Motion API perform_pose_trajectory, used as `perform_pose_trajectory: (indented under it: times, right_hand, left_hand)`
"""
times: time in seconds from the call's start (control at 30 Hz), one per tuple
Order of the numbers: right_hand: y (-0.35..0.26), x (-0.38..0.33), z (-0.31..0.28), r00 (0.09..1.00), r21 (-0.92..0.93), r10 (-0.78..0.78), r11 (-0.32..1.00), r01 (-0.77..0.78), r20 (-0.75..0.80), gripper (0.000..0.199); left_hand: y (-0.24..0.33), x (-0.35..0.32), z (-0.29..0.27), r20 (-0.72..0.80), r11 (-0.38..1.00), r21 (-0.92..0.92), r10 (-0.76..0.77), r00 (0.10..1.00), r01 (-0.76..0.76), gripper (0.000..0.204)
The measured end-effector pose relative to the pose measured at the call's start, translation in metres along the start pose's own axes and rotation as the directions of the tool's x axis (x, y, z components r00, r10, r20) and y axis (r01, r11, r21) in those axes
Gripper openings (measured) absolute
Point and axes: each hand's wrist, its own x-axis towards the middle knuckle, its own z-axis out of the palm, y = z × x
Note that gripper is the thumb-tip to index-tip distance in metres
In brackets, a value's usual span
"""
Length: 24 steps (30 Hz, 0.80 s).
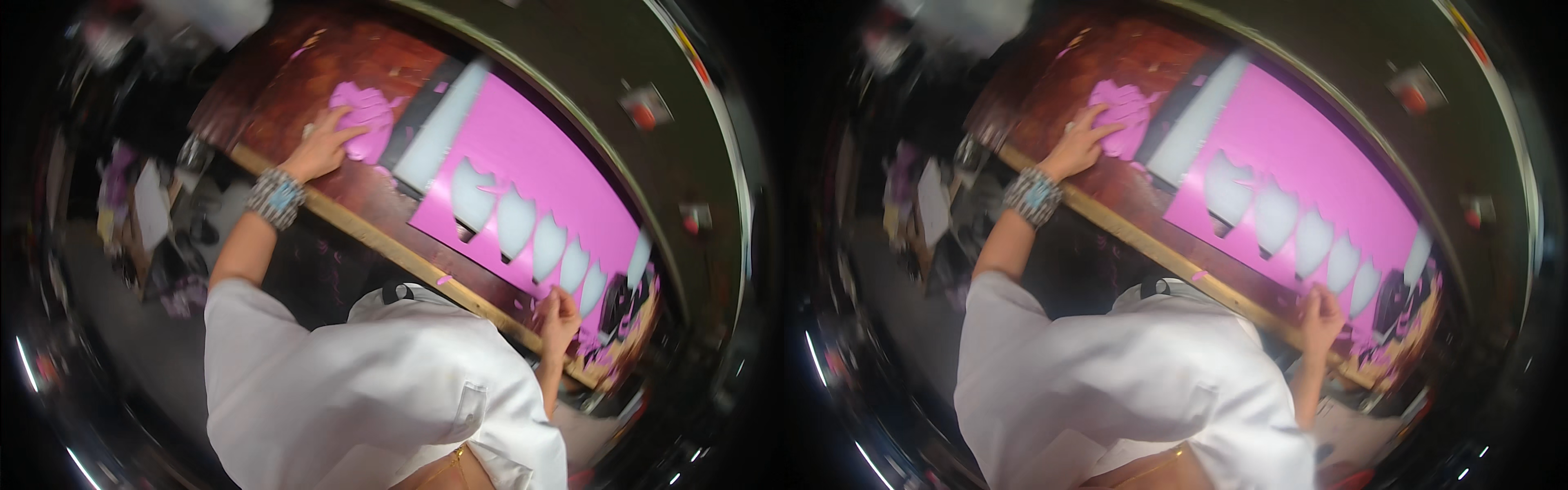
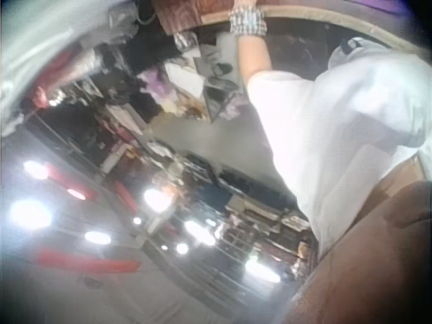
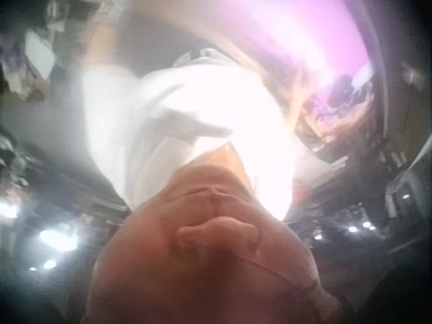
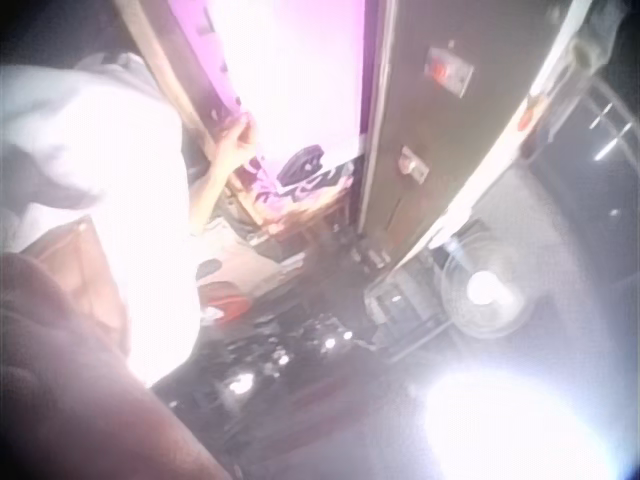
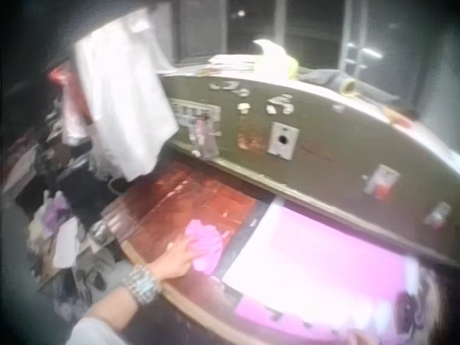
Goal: The person places pink foam sheets on a die-cutting machine, aligns them, and operates the machine to cut out shapes. They remove the cut pieces and the surrounding waste, then bag the finished pieces. The process is repeated with new sheets.
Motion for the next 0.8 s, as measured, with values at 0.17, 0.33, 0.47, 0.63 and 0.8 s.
perform_pose_trajectory:
  times: [0.17,0.33,0.47,0.63,0.8]
  right_hand:
    - [0.072,0.011,-0.118,0.739,-0.488,-0.228,0.859,-0.153,-0.634,0.039]
    - [0.133,0.037,-0.155,0.581,-0.443,-0.231,0.86,-0.253,-0.781,0.035]
    - [0.108,0.064,-0.127,0.484,0.019,0.192,0.94,-0.34,-0.854,0.039]
    - [0.035,0.104,-0.103,0.634,-0.116,0.106,0.947,-0.298,-0.766,0.026]
    - [0.018,0.105,-0.117,0.342,-0.373,-0.315,0.92,-0.117,-0.885,0.069]
  left_hand:
    - [0.061,0.004,0.005,-0.214,0.979,0.187,0.116,0.97,-0.076,0.044]
    - [0.138,0.014,0.067,-0.031,0.98,-0.161,0.112,0.993,-0.115,0.026]
    - [0.112,0.064,0.077,-0.001,0.969,-0.243,-0.038,0.999,0.037,0.039]
    - [0.055,0.185,0.11,-0.127,0.992,-0.054,-0.12,0.985,0.114,0.044]
    - [0.116,0.245,0.162,-0.167,0.978,0.131,0.182,0.969,-0.161,0.042]
